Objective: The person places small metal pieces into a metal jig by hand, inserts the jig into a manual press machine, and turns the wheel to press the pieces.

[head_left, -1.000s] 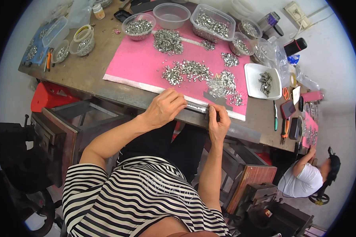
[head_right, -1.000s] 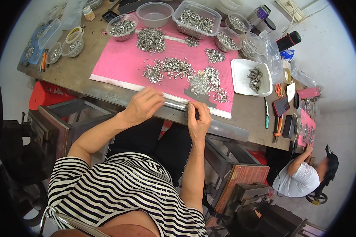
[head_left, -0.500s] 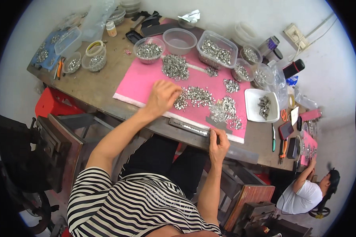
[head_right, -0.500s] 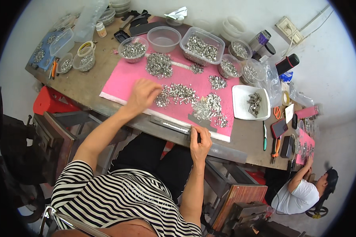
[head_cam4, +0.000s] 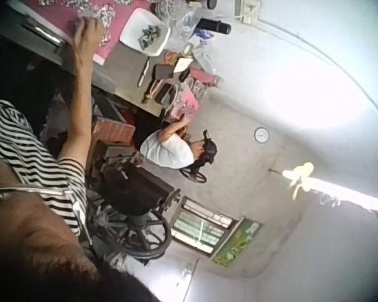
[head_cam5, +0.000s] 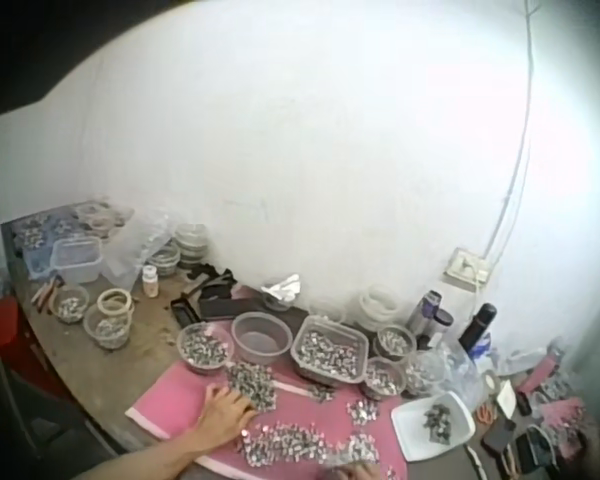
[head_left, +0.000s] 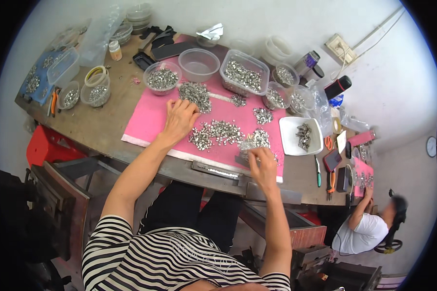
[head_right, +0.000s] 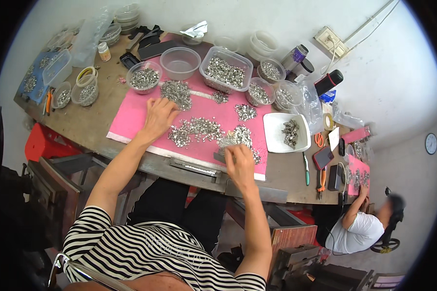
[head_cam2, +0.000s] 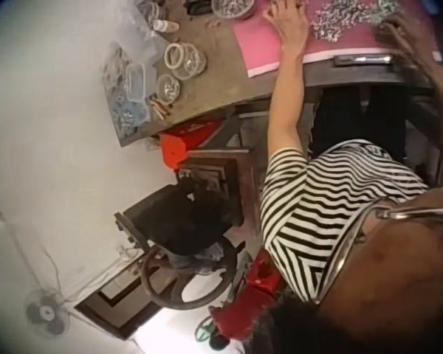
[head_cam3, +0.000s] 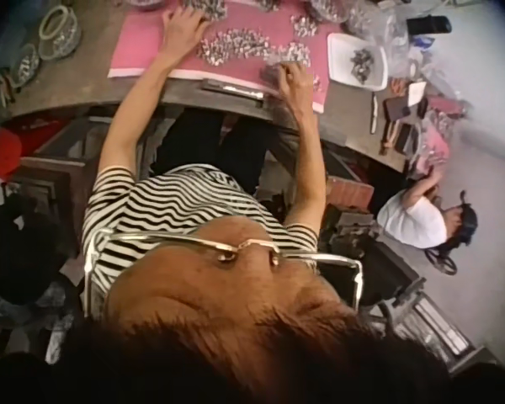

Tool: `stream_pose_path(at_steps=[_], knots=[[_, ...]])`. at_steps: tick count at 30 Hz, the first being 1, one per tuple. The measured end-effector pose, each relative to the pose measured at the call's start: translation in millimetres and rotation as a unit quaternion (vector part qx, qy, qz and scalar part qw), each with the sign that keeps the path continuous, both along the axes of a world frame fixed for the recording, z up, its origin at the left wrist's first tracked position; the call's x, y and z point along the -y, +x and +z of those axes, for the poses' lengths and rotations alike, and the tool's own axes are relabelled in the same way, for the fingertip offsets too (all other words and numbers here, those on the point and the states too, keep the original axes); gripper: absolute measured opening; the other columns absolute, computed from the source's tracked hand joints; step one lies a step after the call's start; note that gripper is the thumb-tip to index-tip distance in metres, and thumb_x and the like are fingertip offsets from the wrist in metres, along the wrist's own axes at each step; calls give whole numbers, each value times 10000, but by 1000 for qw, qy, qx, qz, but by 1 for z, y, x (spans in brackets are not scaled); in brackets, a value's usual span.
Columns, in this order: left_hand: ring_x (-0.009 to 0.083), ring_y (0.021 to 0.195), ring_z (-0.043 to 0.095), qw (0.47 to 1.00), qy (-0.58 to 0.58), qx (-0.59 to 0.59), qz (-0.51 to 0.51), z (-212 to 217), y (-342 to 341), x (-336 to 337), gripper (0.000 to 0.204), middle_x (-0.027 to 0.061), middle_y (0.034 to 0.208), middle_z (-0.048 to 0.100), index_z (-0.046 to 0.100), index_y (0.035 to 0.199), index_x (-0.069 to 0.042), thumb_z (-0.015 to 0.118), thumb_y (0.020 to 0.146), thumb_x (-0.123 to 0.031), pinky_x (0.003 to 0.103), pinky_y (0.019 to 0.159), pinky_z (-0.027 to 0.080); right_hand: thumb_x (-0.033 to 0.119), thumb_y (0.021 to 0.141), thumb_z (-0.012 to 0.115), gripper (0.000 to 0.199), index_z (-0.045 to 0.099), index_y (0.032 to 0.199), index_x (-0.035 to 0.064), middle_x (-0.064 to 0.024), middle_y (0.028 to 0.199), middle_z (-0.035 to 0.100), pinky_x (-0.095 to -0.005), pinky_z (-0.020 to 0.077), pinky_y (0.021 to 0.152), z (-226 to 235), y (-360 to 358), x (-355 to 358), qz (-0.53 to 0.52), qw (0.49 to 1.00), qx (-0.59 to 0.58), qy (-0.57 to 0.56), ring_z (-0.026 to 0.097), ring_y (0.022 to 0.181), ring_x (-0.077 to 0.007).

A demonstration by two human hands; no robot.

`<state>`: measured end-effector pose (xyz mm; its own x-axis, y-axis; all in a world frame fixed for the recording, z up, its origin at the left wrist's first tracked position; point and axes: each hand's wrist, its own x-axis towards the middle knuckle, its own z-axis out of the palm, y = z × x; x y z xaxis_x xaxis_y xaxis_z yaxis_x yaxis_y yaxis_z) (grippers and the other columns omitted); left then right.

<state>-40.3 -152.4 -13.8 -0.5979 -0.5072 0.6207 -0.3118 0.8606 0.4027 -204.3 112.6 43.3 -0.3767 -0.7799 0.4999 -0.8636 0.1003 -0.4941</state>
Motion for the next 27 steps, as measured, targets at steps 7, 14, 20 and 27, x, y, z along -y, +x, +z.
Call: stream_pose_path(at_steps=[7, 14, 20, 27], knots=[[243, 969, 558, 1000, 15, -10, 1, 3, 3, -9, 74, 31, 909, 587, 732, 922, -143, 743, 858, -178, 546, 1012, 311, 45, 908, 652, 97, 699, 986, 12, -166, 867, 635, -429, 498, 742, -13, -69, 100, -28, 999, 33, 14, 629, 802, -343], [250, 1000, 552, 1000, 24, -5, -3, -4, -1, -6, 66, 35, 922, 588, 723, 918, -129, 732, 857, -154, 569, 1022, 309, 156, 877, 732, 129, 715, 946, 48, -164, 886, 632, -467, 497, 799, -47, -77, 148, -71, 996, -38, 29, 621, 873, -371], [255, 1011, 555, 999, 40, 2, 6, 0, 3, -7, 78, 49, 931, 591, 714, 929, -117, 723, 859, -150, 578, 1025, 306, 137, 858, 747, 116, 707, 880, 31, -163, 869, 643, -472, 509, 754, -44, -82, 150, -66, 996, -46, 43, 641, 820, -375], [252, 999, 562, 999, 41, -4, -12, -4, 2, -7, 98, 54, 935, 598, 690, 923, -101, 730, 854, -158, 538, 1014, 319, 104, 854, 745, 128, 705, 874, -16, -164, 836, 675, -426, 516, 699, -24, -69, 128, -57, 998, 30, 2, 657, 739, -320]])
